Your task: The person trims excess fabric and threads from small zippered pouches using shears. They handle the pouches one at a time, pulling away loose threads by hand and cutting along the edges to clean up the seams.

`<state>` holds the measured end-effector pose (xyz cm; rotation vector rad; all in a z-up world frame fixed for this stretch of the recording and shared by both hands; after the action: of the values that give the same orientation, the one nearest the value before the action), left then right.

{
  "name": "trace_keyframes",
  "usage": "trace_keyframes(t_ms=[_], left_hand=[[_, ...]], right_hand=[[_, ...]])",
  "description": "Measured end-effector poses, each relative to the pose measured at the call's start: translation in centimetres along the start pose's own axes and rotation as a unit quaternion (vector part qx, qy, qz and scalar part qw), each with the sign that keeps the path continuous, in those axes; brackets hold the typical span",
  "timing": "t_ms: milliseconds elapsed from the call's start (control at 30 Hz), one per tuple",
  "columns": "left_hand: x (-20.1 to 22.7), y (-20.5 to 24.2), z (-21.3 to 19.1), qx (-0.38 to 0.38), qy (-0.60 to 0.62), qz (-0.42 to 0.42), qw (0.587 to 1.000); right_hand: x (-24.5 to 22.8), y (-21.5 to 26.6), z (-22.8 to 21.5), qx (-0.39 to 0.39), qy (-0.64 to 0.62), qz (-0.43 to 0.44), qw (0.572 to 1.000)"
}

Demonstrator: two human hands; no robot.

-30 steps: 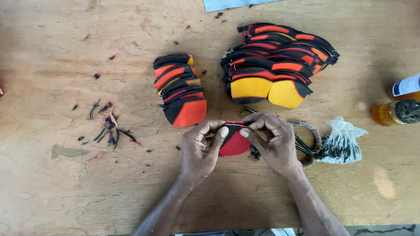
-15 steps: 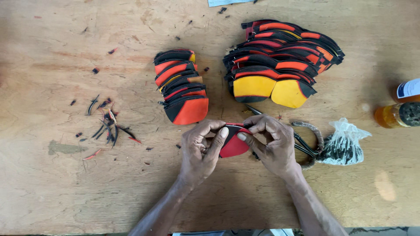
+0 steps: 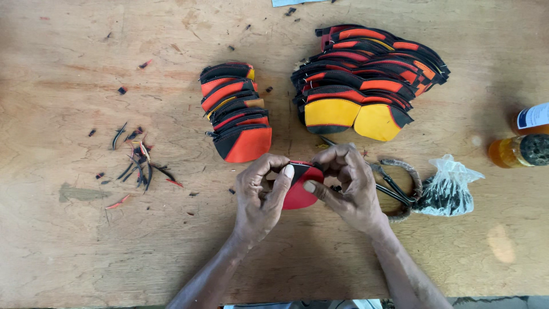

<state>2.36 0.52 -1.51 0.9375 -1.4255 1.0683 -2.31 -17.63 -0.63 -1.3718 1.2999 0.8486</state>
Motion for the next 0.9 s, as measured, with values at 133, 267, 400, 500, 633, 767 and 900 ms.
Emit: trace_keyframes(t_ms=[133,267,400,500,633,767,900], left_hand=[[-0.1,0.0,0.0,0.0,0.001,0.012,1.0],[-0.2,0.0,0.0,-0.003,-0.025,0.039,0.999],[0.0,0.0,0.2,0.0,-0.059,0.034,0.998],[1.0,0.3,0.4,0.015,-0.144,0.177,0.974],[0.8,-0.2,0.5,-0.018,-0.066,0.053,0.996],[1.2,-0.8,0.3,-0.059,-0.021,0.039,0.997],[1.5,-1.1,0.0,-0.05,-0.109,0.132,0.984]], right_hand=[[-0.7,-0.2,0.2,-0.05,-0.033,0.025,0.998],[-0.6,-0.4,0.6,-0.048,0.037,0.023,0.998],[0.4,0.3,0.9,-0.037,0.046,0.115,0.992],[0.9,0.6,0.9,-0.042,0.006,0.104,0.994],[2.1,0.7,0.2,0.006,-0.059,0.157,0.986],[2.6,0.0,-0.4,0.038,-0.068,0.095,0.992],[2.3,-0.5,0.0,-0.002,-0.068,0.041,0.997]])
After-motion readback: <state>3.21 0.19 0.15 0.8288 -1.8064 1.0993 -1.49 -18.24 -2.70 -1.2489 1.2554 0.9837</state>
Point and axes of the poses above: each hand's wrist, its own y-axis away from the middle knuckle, its own z-axis out of the palm, x = y × z, the point moved 3 cm from there along -y, towards the middle knuckle, and after that the axes turned 2 degrees about -y, right-handed, at the moved point
